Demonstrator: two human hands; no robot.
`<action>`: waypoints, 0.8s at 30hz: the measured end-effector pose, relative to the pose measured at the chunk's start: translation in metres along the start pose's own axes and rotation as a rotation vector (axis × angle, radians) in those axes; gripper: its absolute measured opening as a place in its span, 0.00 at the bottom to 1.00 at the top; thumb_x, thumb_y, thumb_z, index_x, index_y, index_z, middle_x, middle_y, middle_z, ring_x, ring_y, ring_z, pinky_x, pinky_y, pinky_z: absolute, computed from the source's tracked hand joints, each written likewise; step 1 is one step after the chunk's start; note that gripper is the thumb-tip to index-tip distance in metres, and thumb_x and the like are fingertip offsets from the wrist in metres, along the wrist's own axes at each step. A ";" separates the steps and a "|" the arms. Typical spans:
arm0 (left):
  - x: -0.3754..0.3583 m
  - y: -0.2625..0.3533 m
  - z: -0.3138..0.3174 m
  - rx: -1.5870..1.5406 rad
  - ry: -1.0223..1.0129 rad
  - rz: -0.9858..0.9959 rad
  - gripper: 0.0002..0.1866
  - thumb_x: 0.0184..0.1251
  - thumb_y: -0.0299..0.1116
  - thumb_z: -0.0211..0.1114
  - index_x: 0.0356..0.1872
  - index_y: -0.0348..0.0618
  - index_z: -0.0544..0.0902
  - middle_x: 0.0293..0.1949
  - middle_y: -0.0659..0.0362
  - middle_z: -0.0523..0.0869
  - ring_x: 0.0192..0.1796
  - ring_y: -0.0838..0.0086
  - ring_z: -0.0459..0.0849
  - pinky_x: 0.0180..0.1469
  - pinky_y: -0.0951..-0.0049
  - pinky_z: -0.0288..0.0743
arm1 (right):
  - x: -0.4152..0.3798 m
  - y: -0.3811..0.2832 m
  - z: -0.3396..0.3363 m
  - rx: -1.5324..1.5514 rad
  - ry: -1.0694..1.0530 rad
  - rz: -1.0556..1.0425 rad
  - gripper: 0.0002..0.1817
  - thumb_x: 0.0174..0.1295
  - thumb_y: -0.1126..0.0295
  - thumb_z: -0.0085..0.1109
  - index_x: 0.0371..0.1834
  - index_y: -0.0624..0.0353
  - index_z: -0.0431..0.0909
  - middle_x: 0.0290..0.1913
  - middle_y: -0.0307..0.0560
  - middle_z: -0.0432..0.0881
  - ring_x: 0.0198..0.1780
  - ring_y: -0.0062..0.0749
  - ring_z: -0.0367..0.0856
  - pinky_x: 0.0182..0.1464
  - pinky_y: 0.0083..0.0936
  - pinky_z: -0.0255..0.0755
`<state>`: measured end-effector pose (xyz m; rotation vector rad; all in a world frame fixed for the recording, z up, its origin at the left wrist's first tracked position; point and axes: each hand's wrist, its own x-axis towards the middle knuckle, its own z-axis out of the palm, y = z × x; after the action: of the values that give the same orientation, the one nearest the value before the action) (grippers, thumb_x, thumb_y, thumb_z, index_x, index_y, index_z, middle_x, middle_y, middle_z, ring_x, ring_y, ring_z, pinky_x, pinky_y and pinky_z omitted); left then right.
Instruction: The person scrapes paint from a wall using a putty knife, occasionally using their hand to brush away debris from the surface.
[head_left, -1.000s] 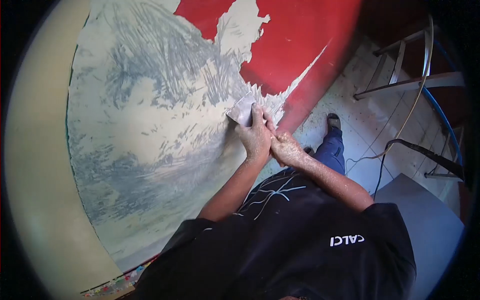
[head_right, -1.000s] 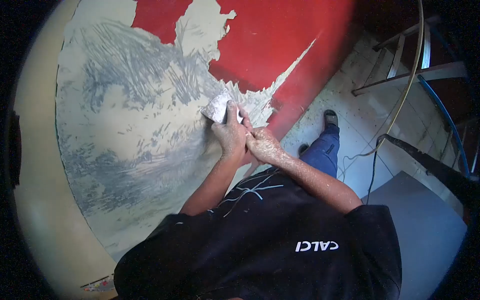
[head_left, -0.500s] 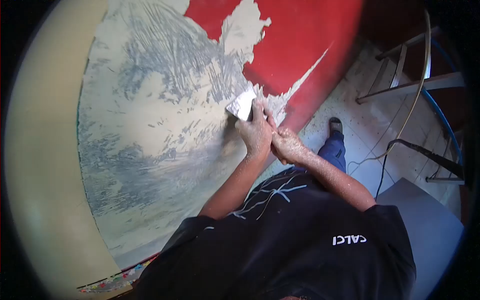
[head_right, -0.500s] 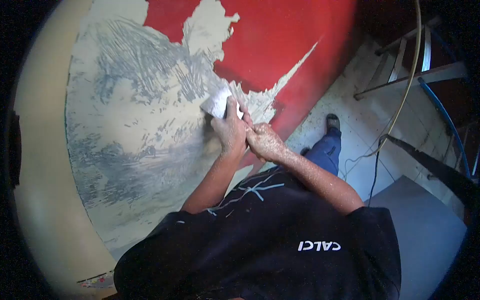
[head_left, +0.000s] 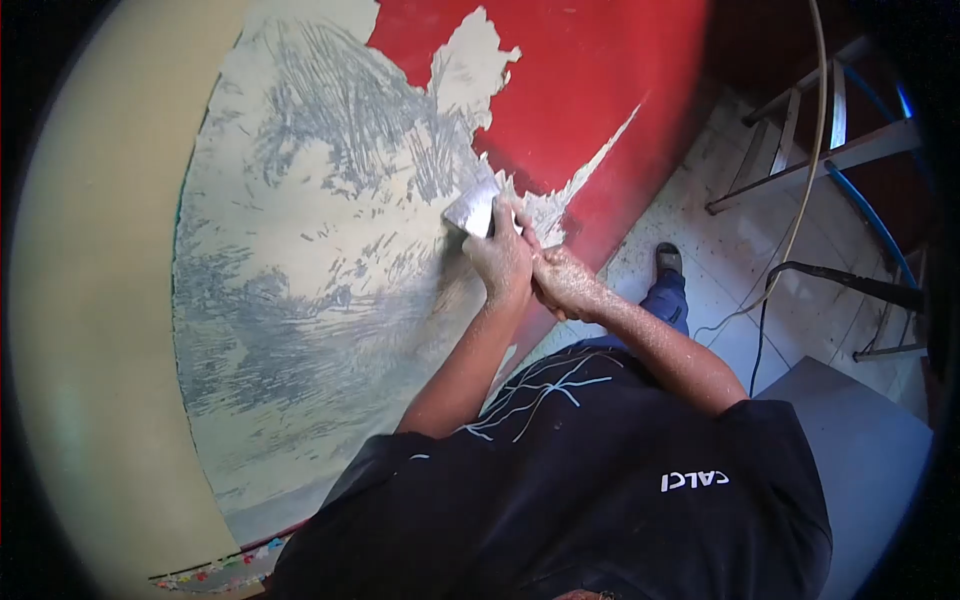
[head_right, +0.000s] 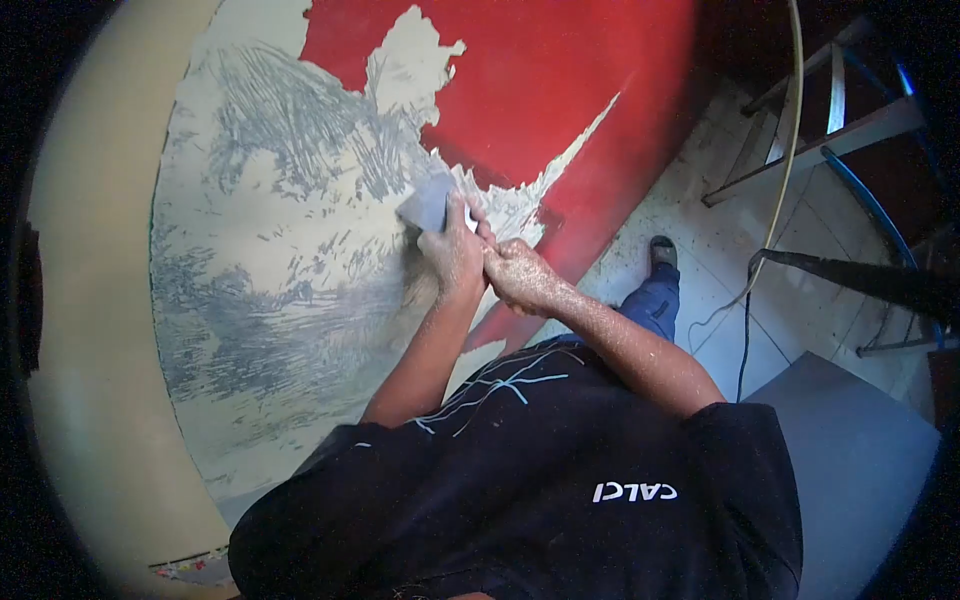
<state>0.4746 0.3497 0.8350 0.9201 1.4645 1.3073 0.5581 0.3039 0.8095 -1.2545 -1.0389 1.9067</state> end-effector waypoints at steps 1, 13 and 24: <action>-0.002 0.006 0.005 -0.013 0.023 -0.035 0.15 0.69 0.35 0.57 0.24 0.37 0.75 0.17 0.60 0.75 0.15 0.79 0.71 0.15 0.79 0.63 | -0.003 -0.011 -0.002 -0.050 0.004 0.036 0.32 0.66 0.45 0.36 0.17 0.63 0.70 0.10 0.41 0.66 0.09 0.26 0.67 0.13 0.29 0.62; 0.001 0.025 0.016 -0.167 -0.014 -0.036 0.15 0.69 0.35 0.56 0.24 0.37 0.74 0.18 0.60 0.75 0.14 0.78 0.70 0.14 0.78 0.62 | 0.002 -0.017 -0.007 -0.080 0.023 -0.028 0.35 0.66 0.41 0.30 0.15 0.61 0.67 0.09 0.43 0.65 0.07 0.29 0.65 0.11 0.30 0.61; -0.003 0.004 0.030 -0.240 0.126 0.029 0.12 0.66 0.34 0.61 0.26 0.38 0.77 0.17 0.61 0.76 0.14 0.80 0.71 0.14 0.81 0.63 | -0.003 -0.015 -0.028 -0.085 -0.056 -0.004 0.33 0.67 0.42 0.31 0.14 0.57 0.65 0.08 0.40 0.64 0.06 0.27 0.63 0.09 0.29 0.59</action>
<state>0.5036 0.3558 0.8392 0.7145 1.3558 1.5476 0.5863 0.3159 0.8173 -1.2509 -1.1609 1.9218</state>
